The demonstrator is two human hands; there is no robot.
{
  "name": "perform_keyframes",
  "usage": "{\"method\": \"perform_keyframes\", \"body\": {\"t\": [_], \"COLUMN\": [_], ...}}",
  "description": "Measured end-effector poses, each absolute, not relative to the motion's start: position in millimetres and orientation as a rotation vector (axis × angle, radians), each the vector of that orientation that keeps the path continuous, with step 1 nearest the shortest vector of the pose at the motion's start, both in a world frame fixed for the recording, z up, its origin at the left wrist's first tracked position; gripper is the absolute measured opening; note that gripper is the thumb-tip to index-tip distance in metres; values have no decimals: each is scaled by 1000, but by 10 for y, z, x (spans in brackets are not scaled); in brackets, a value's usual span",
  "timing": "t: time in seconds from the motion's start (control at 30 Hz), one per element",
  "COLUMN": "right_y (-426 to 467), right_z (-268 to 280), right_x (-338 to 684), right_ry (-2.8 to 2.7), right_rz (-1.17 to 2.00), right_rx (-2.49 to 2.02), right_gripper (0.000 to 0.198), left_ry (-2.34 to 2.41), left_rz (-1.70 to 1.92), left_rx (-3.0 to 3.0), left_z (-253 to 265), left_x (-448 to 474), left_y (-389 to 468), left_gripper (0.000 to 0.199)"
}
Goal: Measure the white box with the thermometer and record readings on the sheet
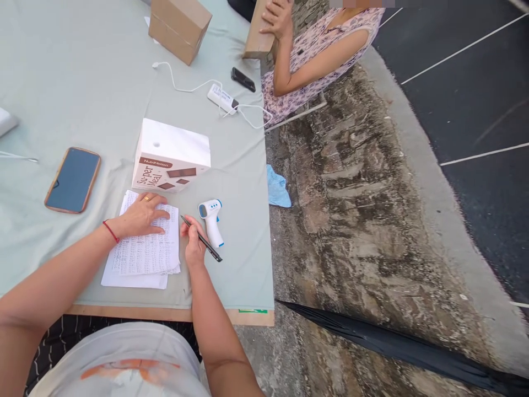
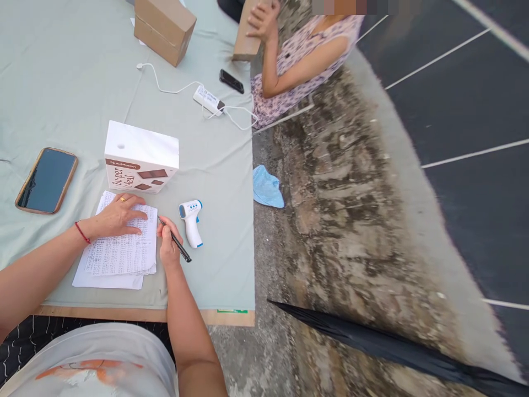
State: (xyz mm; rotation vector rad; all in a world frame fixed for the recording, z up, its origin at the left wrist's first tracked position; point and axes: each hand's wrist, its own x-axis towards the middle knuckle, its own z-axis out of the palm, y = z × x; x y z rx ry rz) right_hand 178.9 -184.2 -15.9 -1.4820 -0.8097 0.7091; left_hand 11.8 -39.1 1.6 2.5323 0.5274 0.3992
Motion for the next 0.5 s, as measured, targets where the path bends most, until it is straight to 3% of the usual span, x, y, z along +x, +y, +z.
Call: {"method": "perform_keyframes", "body": {"t": [0.17,0.37,0.5], "right_y": [-1819,-1770,-1738], "right_z": [-178,-226,-237], "right_x": [1788,1753,1713], "right_ry": [-756,-687,-716], "right_rz": [733,660,648], "right_rx": [-1515,-1590,-1631], "right_gripper": [53,28,22], "left_ry": [499,478,484], "left_rz": [374,358,368], "left_rx": [2548,2559,2563], "left_z": [63,59,60], "left_x": [121,120,119], "left_y": [-398,-401,-403], "left_gripper": [25,22,21]}}
